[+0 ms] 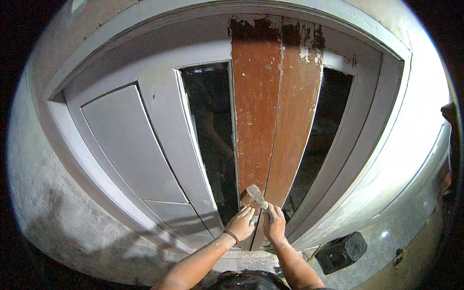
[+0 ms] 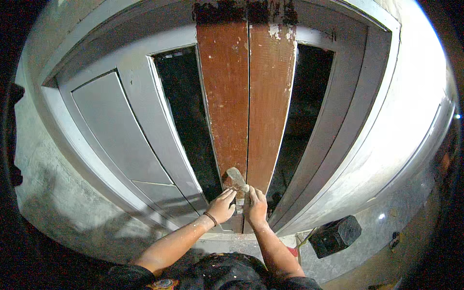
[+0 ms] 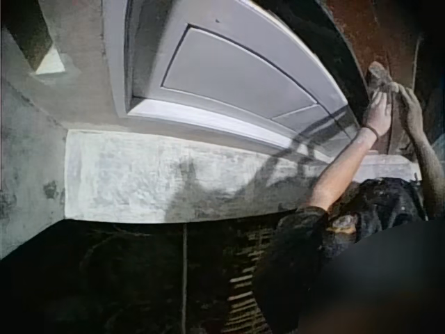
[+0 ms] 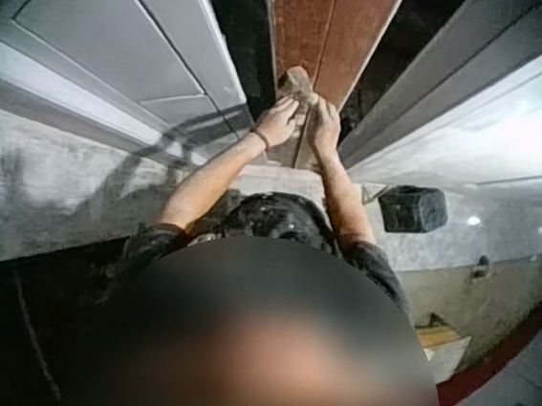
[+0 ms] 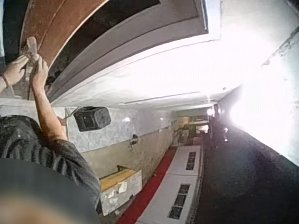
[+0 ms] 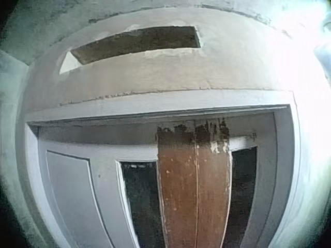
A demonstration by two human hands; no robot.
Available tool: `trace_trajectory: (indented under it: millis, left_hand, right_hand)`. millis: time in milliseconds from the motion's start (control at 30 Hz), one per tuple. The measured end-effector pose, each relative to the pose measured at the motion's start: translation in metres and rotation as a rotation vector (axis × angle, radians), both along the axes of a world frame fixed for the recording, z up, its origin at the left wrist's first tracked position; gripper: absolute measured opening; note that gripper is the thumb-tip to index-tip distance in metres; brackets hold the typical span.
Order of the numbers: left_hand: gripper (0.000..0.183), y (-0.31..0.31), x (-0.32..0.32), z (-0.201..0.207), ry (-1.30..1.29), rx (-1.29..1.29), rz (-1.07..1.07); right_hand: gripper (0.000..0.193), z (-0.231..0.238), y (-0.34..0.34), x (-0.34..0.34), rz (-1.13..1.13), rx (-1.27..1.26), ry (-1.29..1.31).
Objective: The person applies plaster to the wall above a door frame and then to the door frame itself using a putty knife. The person smooths the plaster along the edges and surfaces of the frame.
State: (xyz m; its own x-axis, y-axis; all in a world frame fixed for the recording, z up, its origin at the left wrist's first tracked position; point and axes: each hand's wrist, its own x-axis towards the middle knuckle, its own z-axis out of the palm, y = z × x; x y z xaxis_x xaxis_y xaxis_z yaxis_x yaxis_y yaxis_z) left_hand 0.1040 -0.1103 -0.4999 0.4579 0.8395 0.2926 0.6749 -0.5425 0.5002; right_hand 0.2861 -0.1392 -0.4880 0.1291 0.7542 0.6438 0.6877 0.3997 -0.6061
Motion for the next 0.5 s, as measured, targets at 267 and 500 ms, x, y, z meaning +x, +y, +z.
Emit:
trace_trajectory:
  millis: [267,500]
  left_hand:
    - [0.048,0.012,0.002,0.015,-0.337,-0.258,0.24]
    - [0.031,0.048,0.01,0.015,-0.625,-0.246,0.379]
  right_hand:
    - [0.035,-0.008,-0.009,-0.019,0.101,-0.126,0.125]
    - [0.034,-0.01,-0.003,-0.016,0.088,-0.137,0.127]
